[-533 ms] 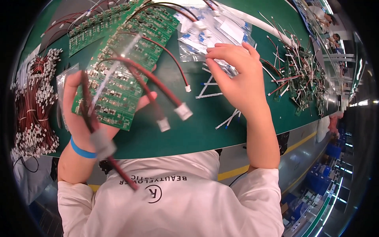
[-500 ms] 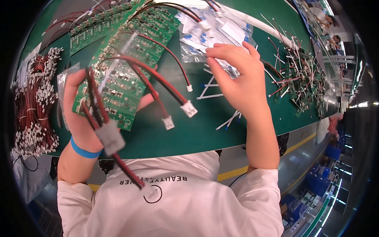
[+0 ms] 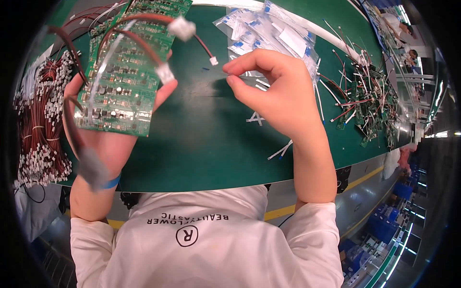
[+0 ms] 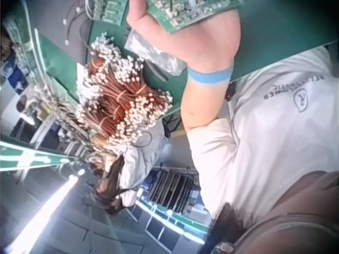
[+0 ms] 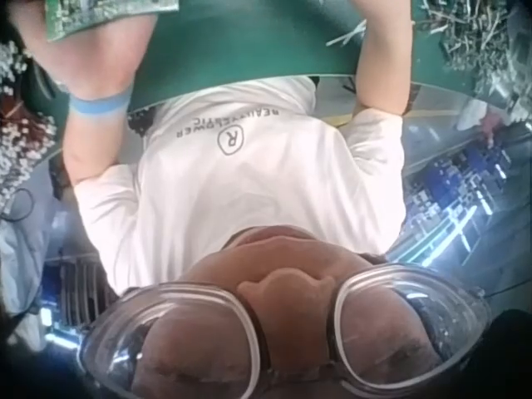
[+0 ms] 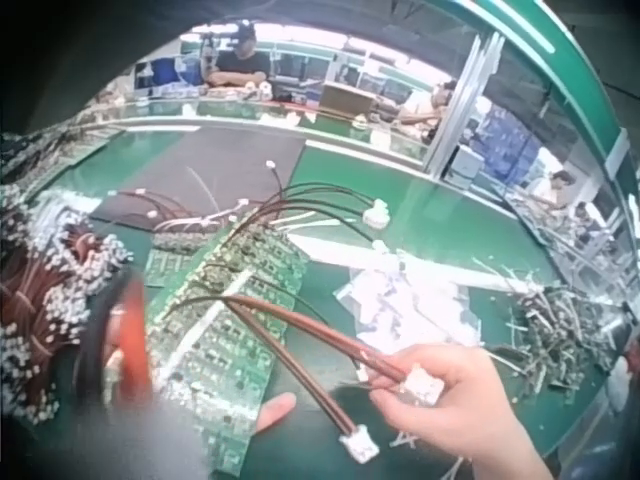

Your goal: The person plugs ribbon cables and wire connectors into ports on a circuit board by hand, then sets the circuit board down on the table.

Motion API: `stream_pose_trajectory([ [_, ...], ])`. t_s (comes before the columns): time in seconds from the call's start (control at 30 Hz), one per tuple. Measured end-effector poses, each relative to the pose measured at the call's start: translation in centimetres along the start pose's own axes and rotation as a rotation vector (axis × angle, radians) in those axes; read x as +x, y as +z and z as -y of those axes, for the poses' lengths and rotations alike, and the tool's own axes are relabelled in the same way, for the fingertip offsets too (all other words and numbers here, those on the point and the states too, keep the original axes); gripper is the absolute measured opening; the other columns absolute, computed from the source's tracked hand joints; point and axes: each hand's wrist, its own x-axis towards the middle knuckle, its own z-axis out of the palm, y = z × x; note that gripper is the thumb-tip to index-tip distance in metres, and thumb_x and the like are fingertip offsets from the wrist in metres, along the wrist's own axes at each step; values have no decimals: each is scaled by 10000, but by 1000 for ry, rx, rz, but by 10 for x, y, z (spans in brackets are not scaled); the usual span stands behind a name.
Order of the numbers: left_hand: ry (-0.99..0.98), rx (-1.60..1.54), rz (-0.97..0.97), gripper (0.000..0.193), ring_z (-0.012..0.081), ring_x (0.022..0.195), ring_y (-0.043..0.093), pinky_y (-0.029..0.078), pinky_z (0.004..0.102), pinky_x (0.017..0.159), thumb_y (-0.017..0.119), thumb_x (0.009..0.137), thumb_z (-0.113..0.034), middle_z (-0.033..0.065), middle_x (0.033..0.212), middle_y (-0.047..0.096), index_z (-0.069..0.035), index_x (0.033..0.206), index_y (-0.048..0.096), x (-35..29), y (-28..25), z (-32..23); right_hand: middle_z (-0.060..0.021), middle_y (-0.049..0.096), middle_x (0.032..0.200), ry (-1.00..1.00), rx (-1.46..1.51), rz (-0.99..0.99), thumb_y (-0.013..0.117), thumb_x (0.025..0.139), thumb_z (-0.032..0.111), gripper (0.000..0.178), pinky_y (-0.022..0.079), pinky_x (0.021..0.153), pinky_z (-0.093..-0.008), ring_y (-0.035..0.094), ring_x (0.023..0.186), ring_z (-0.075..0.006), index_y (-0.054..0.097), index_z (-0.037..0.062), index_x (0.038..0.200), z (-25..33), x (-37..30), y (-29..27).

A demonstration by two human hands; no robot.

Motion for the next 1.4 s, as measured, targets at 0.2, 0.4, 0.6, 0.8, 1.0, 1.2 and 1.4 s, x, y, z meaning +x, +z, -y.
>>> stream_pose_trajectory([
  [0.2, 73, 4, 20, 665, 426, 1326, 124, 65, 590, 1083, 379, 874, -373, 229, 1436, 172, 8, 1386, 188, 3, -1, -1, -93, 675, 834, -49, 18, -63, 701, 705, 12, 58, 469, 679, -203, 612, 738, -107, 662, -12, 740, -6, 0, 2],
  [0.4, -1, -19, 13, 529, 358, 1218, 314, 151, 598, 1054, 378, 869, -328, 186, 1303, 369, 0, 1284, 359, 1, 1, -2, -62, 657, 771, -119, 55, -43, 682, 727, -11, 76, 448, 539, -174, 590, 631, -70, 672, -10, 802, 21, -8, 2],
  [0.6, -93, -40, -76, 518, 312, 1172, 455, 221, 593, 1040, 359, 875, -341, 154, 1276, 473, -14, 1272, 424, -2, -1, 2, -80, 605, 734, -7, 252, 15, 594, 756, -52, 113, 448, 527, -211, 575, 592, -116, 630, -55, 863, 38, -14, 12],
  [0.8, -196, -59, 113, 486, 306, 1118, 500, 340, 498, 984, 364, 875, -351, 147, 1222, 524, -39, 1229, 479, -4, -16, 5, -113, 587, 702, 26, -46, -22, 609, 693, -34, 73, 376, 527, -233, 511, 559, -163, 611, -69, 756, 68, -23, 29],
  [1.0, -144, -19, 281, 499, 259, 1054, 554, 439, 382, 910, 506, 862, -324, 156, 1164, 550, -3, 1233, 419, -12, -41, 10, -75, 640, 715, -257, -293, 40, 672, 651, 8, 132, 445, 550, -264, 579, 597, -171, 654, -6, 781, 74, -21, 38],
  [1.2, 661, 1249, 583, 918, 245, 1079, 530, 460, 355, 889, 828, 570, -11, 195, 1194, 487, 19, 1282, 249, -14, -50, 8, -118, 642, 792, -128, -173, 44, 679, 690, -95, 158, 490, 593, -212, 615, 682, -143, 622, -68, 834, 72, -27, 43],
  [1.4, 634, 1258, 566, 887, 238, 1061, 541, 464, 359, 888, 826, 575, -22, 184, 1184, 493, 11, 1267, 272, -14, -52, 6, -99, 619, 744, -199, -83, 121, 652, 652, -140, 187, 385, 512, -172, 553, 618, -90, 593, -68, 815, 70, -18, 50],
])
